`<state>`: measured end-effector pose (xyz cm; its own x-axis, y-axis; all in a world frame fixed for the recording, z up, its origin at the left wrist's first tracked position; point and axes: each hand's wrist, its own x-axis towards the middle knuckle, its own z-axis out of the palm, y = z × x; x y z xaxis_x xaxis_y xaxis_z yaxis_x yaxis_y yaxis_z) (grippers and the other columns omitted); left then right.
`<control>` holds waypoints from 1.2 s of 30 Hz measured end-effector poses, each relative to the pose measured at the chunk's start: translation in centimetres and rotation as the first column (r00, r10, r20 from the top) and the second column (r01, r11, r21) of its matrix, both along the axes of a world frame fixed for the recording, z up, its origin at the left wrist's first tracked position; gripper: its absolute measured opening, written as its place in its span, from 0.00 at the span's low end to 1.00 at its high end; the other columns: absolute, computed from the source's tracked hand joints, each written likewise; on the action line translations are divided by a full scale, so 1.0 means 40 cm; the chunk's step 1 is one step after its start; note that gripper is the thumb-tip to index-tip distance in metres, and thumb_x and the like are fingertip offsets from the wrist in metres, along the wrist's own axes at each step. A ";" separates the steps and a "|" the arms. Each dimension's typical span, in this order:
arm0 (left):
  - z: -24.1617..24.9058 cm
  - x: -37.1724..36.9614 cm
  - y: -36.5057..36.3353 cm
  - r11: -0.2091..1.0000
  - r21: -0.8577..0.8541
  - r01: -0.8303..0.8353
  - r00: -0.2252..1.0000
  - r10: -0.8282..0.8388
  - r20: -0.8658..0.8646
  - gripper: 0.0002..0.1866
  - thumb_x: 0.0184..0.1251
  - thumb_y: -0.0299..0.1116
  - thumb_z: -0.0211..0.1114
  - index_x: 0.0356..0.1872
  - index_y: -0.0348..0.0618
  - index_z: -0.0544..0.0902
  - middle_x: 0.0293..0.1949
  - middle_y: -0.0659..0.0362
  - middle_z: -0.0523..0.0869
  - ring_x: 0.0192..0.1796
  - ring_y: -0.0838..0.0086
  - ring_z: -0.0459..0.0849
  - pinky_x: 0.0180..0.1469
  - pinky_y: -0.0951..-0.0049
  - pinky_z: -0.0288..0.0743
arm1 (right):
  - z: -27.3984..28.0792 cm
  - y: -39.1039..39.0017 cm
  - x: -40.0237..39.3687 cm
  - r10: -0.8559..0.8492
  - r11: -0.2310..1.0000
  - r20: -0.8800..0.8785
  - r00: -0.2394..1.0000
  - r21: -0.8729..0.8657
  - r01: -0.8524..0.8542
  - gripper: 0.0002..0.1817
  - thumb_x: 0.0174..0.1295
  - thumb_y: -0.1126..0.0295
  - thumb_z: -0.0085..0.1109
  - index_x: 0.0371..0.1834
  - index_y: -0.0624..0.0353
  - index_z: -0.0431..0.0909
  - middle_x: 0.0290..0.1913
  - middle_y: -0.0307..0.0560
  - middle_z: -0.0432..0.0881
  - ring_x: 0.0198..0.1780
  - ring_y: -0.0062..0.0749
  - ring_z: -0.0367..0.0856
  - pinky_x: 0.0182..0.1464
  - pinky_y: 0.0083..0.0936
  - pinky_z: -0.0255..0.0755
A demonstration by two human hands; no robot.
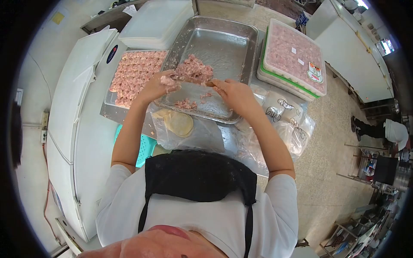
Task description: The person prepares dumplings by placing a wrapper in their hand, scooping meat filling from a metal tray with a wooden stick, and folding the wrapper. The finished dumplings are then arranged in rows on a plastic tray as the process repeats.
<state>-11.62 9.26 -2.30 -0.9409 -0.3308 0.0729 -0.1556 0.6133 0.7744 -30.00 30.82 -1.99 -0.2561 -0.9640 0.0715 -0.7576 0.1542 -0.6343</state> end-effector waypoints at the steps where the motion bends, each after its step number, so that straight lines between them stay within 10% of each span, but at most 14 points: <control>1: -0.008 -0.001 0.000 0.978 0.152 -0.146 0.988 0.136 0.077 0.20 0.49 0.34 0.74 0.44 0.40 0.82 0.40 0.60 0.84 0.39 0.75 0.81 0.43 0.72 0.75 | 0.021 -0.001 0.021 -0.125 0.992 -0.310 0.943 -0.046 0.116 0.12 0.64 0.65 0.55 0.49 0.52 0.81 0.37 0.47 0.84 0.37 0.43 0.83 0.41 0.37 0.77; 5: -0.016 0.001 -0.009 0.935 0.241 -0.260 0.941 0.189 0.281 0.24 0.53 0.39 0.74 0.50 0.42 0.78 0.39 0.61 0.83 0.38 0.77 0.80 0.40 0.75 0.75 | -0.056 -0.007 0.080 -0.062 0.979 -0.381 0.922 -0.205 -0.019 0.13 0.64 0.66 0.55 0.51 0.52 0.78 0.32 0.46 0.79 0.32 0.50 0.80 0.33 0.41 0.73; 8: -0.046 0.042 -0.027 0.973 0.154 -0.173 0.978 0.151 0.143 0.29 0.53 0.38 0.74 0.57 0.44 0.76 0.42 0.60 0.84 0.40 0.77 0.80 0.42 0.73 0.76 | -0.149 0.005 -0.018 -0.111 0.988 -0.561 0.820 0.029 0.154 0.10 0.64 0.65 0.52 0.43 0.53 0.79 0.31 0.49 0.80 0.34 0.44 0.82 0.37 0.40 0.76; 14: 0.022 0.089 -0.021 0.990 -0.092 -0.104 0.949 0.071 -0.307 0.29 0.51 0.35 0.74 0.56 0.46 0.76 0.43 0.60 0.84 0.44 0.70 0.81 0.50 0.69 0.73 | 0.035 0.055 0.033 -0.269 0.961 0.037 0.962 0.083 0.266 0.16 0.67 0.59 0.52 0.49 0.55 0.82 0.38 0.55 0.84 0.38 0.48 0.83 0.42 0.35 0.75; 16: 0.056 0.096 -0.026 0.998 -0.057 0.008 0.972 -0.021 -0.232 0.28 0.50 0.34 0.75 0.55 0.45 0.77 0.44 0.59 0.84 0.46 0.68 0.81 0.53 0.68 0.72 | 0.056 0.047 0.077 -0.049 0.993 0.307 0.951 -0.086 0.079 0.18 0.68 0.57 0.52 0.53 0.55 0.80 0.41 0.55 0.84 0.39 0.49 0.83 0.44 0.33 0.75; 20: 0.059 0.109 -0.083 0.958 -0.041 0.283 0.954 -0.286 -0.093 0.24 0.47 0.35 0.75 0.49 0.42 0.81 0.46 0.55 0.84 0.50 0.65 0.81 0.57 0.67 0.71 | 0.033 -0.022 0.192 0.035 0.991 0.175 0.984 -0.133 -0.012 0.16 0.67 0.59 0.54 0.53 0.52 0.81 0.38 0.51 0.84 0.38 0.45 0.83 0.43 0.34 0.75; 23: -0.005 0.152 -0.104 0.990 -0.135 -0.027 0.977 -0.003 -0.214 0.22 0.47 0.38 0.75 0.43 0.40 0.82 0.41 0.55 0.84 0.48 0.65 0.80 0.54 0.66 0.71 | 0.135 -0.032 0.191 -0.092 0.995 -0.273 0.957 0.013 0.100 0.15 0.65 0.60 0.55 0.53 0.47 0.81 0.34 0.48 0.82 0.36 0.46 0.82 0.38 0.38 0.76; 29: 0.053 0.219 -0.187 0.987 -0.022 0.156 0.985 -0.158 -0.072 0.20 0.50 0.44 0.74 0.40 0.43 0.83 0.41 0.55 0.85 0.44 0.62 0.82 0.51 0.66 0.72 | 0.158 -0.094 0.348 -0.136 0.990 -0.442 0.887 -0.098 0.104 0.14 0.65 0.63 0.56 0.51 0.52 0.81 0.32 0.50 0.80 0.33 0.47 0.80 0.35 0.38 0.73; 36: 0.048 0.338 -0.270 0.978 0.115 0.176 0.977 -0.159 -0.142 0.21 0.50 0.41 0.74 0.42 0.40 0.82 0.41 0.56 0.83 0.47 0.68 0.80 0.53 0.68 0.70 | 0.127 -0.200 0.481 -0.063 0.992 -0.089 0.994 -0.111 0.053 0.15 0.67 0.64 0.55 0.52 0.59 0.80 0.39 0.55 0.83 0.38 0.44 0.81 0.42 0.28 0.73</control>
<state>1.89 -1.56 -0.36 -0.9687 -0.1839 0.1669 0.0489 0.5177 0.8542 -10.75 22.81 3.07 -0.2990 -0.9329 0.2006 -0.8052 0.1339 -0.5776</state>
